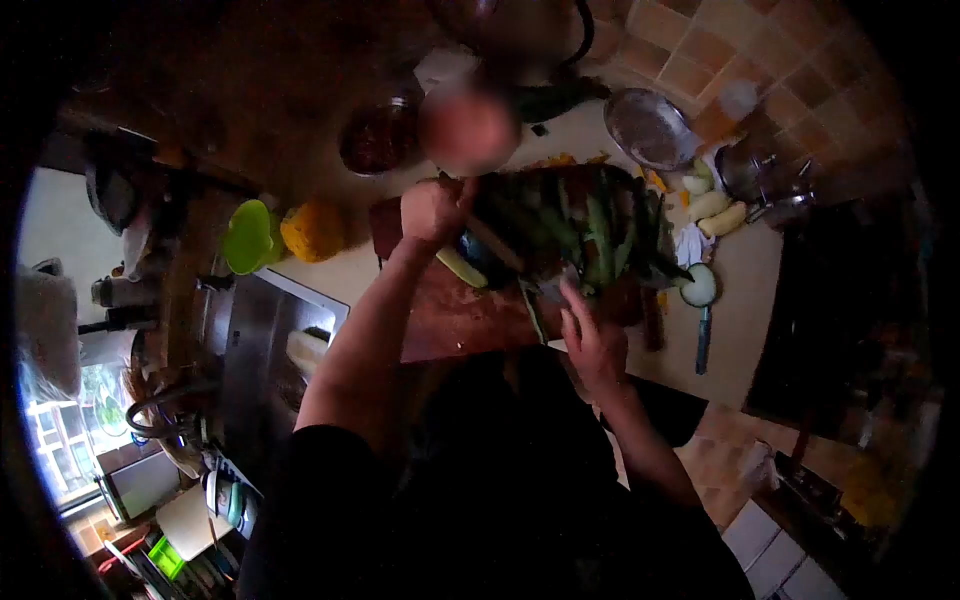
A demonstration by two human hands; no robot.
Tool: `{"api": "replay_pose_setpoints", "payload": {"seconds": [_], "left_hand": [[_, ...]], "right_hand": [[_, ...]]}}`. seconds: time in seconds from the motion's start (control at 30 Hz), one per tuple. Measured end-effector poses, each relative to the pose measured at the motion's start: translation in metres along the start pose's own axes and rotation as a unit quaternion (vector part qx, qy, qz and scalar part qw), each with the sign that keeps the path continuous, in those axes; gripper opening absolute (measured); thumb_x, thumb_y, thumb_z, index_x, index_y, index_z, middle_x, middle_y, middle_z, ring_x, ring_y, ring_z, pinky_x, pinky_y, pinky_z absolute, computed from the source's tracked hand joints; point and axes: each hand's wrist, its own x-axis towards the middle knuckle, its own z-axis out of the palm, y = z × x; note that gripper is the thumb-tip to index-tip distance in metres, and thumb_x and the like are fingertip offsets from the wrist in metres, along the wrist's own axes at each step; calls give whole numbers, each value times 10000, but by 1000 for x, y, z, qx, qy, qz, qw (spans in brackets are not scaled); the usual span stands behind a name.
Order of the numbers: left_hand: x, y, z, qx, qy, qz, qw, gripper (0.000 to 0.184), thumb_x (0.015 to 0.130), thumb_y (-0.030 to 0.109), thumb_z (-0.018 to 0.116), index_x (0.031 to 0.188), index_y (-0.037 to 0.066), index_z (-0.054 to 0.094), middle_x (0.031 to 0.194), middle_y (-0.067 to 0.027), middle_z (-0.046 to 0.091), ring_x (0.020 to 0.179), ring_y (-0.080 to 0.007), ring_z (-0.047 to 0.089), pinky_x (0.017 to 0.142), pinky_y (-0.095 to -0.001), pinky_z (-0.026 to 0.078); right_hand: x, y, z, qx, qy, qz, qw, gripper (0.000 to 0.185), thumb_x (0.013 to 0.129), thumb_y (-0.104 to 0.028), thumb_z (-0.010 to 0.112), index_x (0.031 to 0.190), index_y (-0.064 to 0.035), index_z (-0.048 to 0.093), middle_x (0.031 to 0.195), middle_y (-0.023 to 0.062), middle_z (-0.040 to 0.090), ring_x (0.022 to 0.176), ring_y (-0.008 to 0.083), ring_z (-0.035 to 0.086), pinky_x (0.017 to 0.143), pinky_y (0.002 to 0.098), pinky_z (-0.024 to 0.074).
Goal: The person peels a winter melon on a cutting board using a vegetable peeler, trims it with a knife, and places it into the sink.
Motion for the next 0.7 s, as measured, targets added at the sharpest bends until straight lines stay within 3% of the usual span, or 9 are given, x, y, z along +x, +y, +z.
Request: {"api": "replay_pose_setpoints", "payload": {"seconds": [0.07, 0.13, 0.3, 0.37, 0.43, 0.47, 0.57, 0.67, 0.7], "left_hand": [[-3, 1, -2, -8, -7, -17, 1000, 544, 999, 510, 464, 808, 84, 743, 813, -191, 704, 811, -413, 673, 754, -522, 525], [-3, 2, 1, -14, 10, -31, 999, 564, 1008, 523, 444, 843, 76, 746, 841, -206, 701, 839, -427, 667, 764, -522, 520], [5, -40, 26, -282, 44, -163, 945, 661, 1035, 579, 411, 873, 24, 733, 841, -195, 712, 832, -360, 679, 798, -451, 514], [14, -62, 41, -482, 64, -175, 856, 702, 1043, 601, 403, 858, 6, 727, 822, -157, 720, 825, -283, 673, 829, -406, 506], [7, -56, 29, -535, 89, -162, 824, 719, 1048, 609, 397, 848, -1, 721, 825, -119, 720, 839, -223, 644, 859, -372, 493], [1, -50, 23, -559, 100, -156, 808, 728, 1050, 613, 394, 843, -4, 718, 826, -99, 719, 846, -193, 630, 875, -355, 487], [-17, -46, 15, -543, 108, -115, 825, 717, 1061, 592, 386, 840, -1, 723, 836, -89, 727, 851, -190, 640, 878, -346, 485], [-26, -53, 19, -544, 121, -126, 820, 737, 1049, 610, 398, 821, -11, 723, 840, -86, 729, 858, -191, 644, 873, -349, 489], [-24, -57, 24, -545, 115, -148, 817, 728, 1044, 603, 406, 812, -6, 729, 834, -99, 732, 846, -210, 656, 868, -359, 495]], "right_hand": [[34, -19, 19, 94, 94, 27, 991, 503, 926, -292, 728, 1376, -131, 570, 1073, 223, 702, 920, 406, 698, 736, 461, 564], [58, -35, 37, 117, 97, 60, 987, 524, 891, -329, 770, 1321, -96, 585, 1067, 215, 709, 943, 414, 693, 762, 465, 558], [108, -85, 48, -15, -104, 225, 969, 602, 790, -469, 842, 1133, -28, 618, 1030, 196, 724, 957, 436, 683, 800, 463, 548], [109, -64, 61, 123, -75, 222, 964, 601, 805, -500, 817, 1079, 7, 649, 977, 186, 719, 893, 353, 693, 805, 413, 529], [114, -49, 58, 142, -118, 265, 946, 556, 831, -481, 800, 1052, 12, 671, 954, 172, 716, 867, 298, 685, 806, 387, 516], [110, -34, 64, 207, -73, 235, 947, 507, 875, -452, 764, 1044, 21, 690, 934, 154, 712, 849, 234, 648, 817, 363, 499], [99, 12, 70, 185, -9, 233, 955, 555, 899, -435, 745, 1224, -3, 624, 1056, 238, 711, 968, 429, 670, 864, 443, 513], [94, -21, 30, -50, 3, 264, 963, 666, 898, -458, 751, 1368, -47, 519, 1102, 255, 701, 1010, 444, 666, 872, 468, 521], [92, -36, 25, -30, -3, 242, 970, 704, 885, -458, 766, 1391, -53, 492, 1125, 252, 699, 1038, 442, 664, 889, 468, 519]]}}
